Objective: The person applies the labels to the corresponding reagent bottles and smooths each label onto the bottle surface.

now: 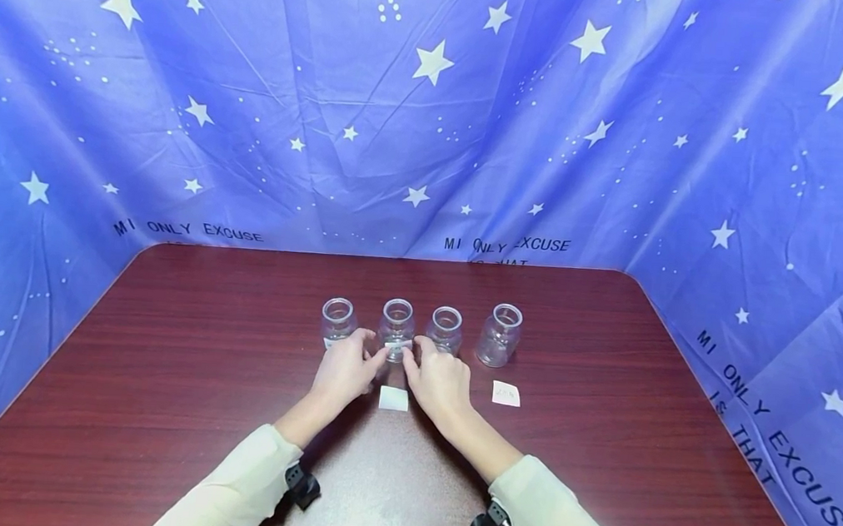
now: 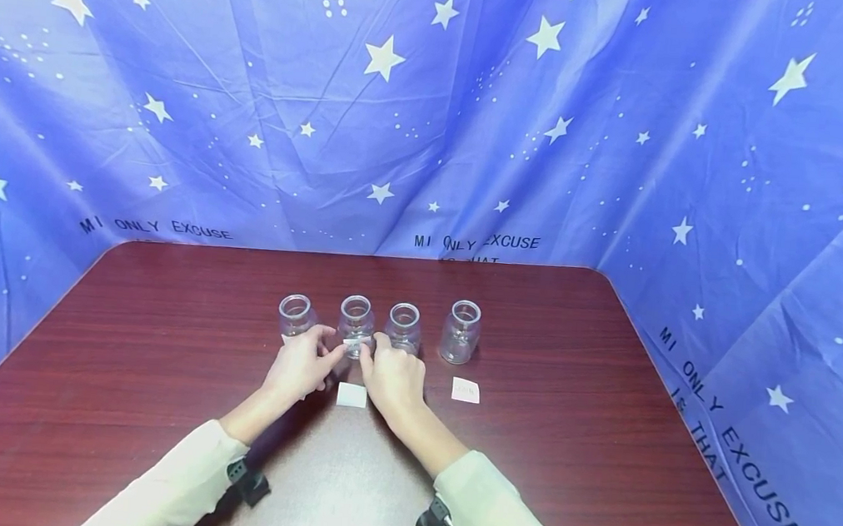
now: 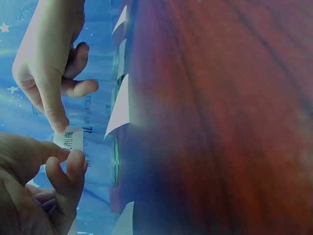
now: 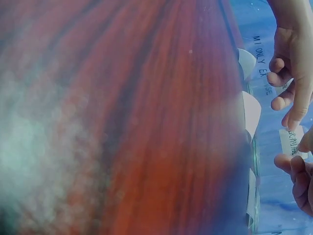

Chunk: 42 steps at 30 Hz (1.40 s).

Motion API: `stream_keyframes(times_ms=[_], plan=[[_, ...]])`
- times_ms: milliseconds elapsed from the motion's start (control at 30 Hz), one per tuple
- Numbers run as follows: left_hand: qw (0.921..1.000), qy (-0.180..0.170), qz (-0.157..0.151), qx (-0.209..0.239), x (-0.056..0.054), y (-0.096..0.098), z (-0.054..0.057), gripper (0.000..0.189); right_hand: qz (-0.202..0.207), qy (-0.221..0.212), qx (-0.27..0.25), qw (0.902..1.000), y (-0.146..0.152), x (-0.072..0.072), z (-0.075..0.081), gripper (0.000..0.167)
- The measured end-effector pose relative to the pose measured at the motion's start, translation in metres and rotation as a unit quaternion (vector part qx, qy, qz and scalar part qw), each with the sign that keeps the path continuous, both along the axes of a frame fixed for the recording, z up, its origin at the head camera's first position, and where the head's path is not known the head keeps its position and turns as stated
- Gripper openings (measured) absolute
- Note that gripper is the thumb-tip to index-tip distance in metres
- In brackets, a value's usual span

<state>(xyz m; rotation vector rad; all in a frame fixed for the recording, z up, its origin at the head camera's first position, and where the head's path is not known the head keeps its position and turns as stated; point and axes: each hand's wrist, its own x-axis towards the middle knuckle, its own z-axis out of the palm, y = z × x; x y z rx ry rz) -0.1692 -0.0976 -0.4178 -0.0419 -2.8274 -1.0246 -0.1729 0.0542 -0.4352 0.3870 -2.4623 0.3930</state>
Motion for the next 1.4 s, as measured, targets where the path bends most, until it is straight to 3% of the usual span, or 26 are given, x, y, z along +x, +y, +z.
stream_keyframes(times_ms=[133, 267, 433, 633, 867, 1400], plan=[[0.9978, -0.05, -0.012, 0.043, -0.004, -0.001, -0.002, 0.057, 0.007, -0.019, -0.002, 0.9998, -0.001, 0.001, 0.001, 0.029], [0.9882, -0.1, -0.035, 0.111, -0.009, 0.0, -0.004, 0.071, 0.011, -0.04, -0.004, 0.9992, -0.001, 0.002, 0.001, 0.034], [0.9824, -0.102, -0.051, 0.148, -0.011, 0.001, -0.007, 0.068, 0.012, -0.057, -0.013, 0.9982, -0.002, 0.002, 0.0, 0.036], [0.9841, -0.082, -0.051, 0.149, -0.009, 0.001, -0.008, 0.059, 0.017, -0.106, -0.039, 0.9935, -0.004, 0.002, 0.002, 0.045], [0.9849, -0.089, -0.055, 0.138, -0.008, 0.0, -0.01, 0.058, 0.032, -0.174, -0.078, 0.9811, -0.005, 0.001, 0.005, 0.057], [0.9836, -0.108, -0.057, 0.133, -0.005, -0.004, -0.007, 0.059, 0.054, -0.21, -0.1, 0.9711, -0.003, -0.002, 0.0, 0.048]])
